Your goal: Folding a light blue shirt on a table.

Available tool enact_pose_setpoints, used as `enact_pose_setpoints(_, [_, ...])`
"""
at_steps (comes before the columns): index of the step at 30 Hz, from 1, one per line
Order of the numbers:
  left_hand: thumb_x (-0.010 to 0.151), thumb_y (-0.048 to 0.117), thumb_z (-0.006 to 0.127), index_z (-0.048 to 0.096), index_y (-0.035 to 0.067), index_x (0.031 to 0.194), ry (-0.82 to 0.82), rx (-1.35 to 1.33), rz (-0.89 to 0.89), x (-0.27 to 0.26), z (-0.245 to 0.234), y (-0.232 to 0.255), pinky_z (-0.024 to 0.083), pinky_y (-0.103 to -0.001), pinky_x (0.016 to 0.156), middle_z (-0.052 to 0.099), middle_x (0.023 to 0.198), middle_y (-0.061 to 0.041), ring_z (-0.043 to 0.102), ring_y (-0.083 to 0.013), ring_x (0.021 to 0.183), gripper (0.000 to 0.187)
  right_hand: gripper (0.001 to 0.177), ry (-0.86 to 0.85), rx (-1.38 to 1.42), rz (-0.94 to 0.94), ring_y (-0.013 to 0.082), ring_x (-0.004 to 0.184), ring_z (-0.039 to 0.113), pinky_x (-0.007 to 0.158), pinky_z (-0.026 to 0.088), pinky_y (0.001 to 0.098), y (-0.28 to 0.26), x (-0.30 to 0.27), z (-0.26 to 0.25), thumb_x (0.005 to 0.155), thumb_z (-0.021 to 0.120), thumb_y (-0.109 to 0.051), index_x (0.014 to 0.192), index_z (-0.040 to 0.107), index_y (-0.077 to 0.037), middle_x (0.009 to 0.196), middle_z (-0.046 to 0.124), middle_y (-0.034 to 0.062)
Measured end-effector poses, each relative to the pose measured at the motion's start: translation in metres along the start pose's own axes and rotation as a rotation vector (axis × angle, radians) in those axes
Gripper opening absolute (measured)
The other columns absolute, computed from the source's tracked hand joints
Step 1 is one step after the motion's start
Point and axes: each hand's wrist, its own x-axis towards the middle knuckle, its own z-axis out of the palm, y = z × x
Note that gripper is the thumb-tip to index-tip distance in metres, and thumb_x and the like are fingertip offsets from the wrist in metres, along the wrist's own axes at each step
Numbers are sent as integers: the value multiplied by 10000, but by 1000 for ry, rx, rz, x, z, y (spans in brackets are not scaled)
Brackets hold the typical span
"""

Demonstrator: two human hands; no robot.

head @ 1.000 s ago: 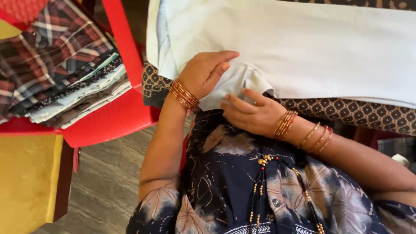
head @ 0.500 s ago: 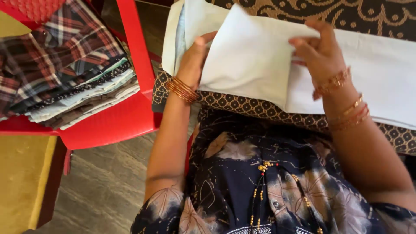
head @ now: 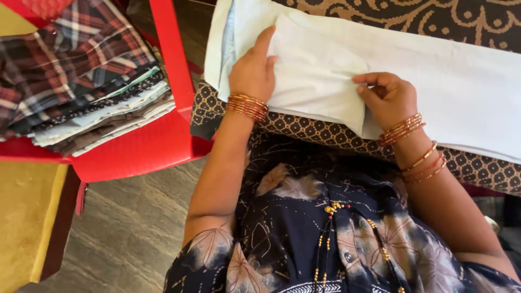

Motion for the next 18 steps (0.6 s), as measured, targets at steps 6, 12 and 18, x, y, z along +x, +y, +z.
enact_pose_setpoints(6, [982,231,661,500,218,1431,-129,218,-258,-3,-13,36,560,-507,772,665,1268,-100,691,-379,910,477,259,-31,-126,-56,10,647,542,547,431,200,-11,-20,0,924,724,-22,1179,678,-1,1103,641,-17])
enact_pose_setpoints(12, [910,7,593,430,202,1557,17,520,140,0,15,58,296,-521,1268,346,1686,-33,314,-252,1575,696,391,45,-441,-246,218,904,707,767,588,313,-48,-15,4,926,749,-21,1302,643,-14,1205,648,178])
enact_pose_setpoints(18, [962,298,548,274,239,1591,-592,409,-53,10,40,75,45,-563,1258,179,1679,21,124,-219,1558,689,641,-178,-693,-551,443,1478,362,1218,319,535,-19,12,77,1005,545,-136,1593,359,42,1599,354,268])
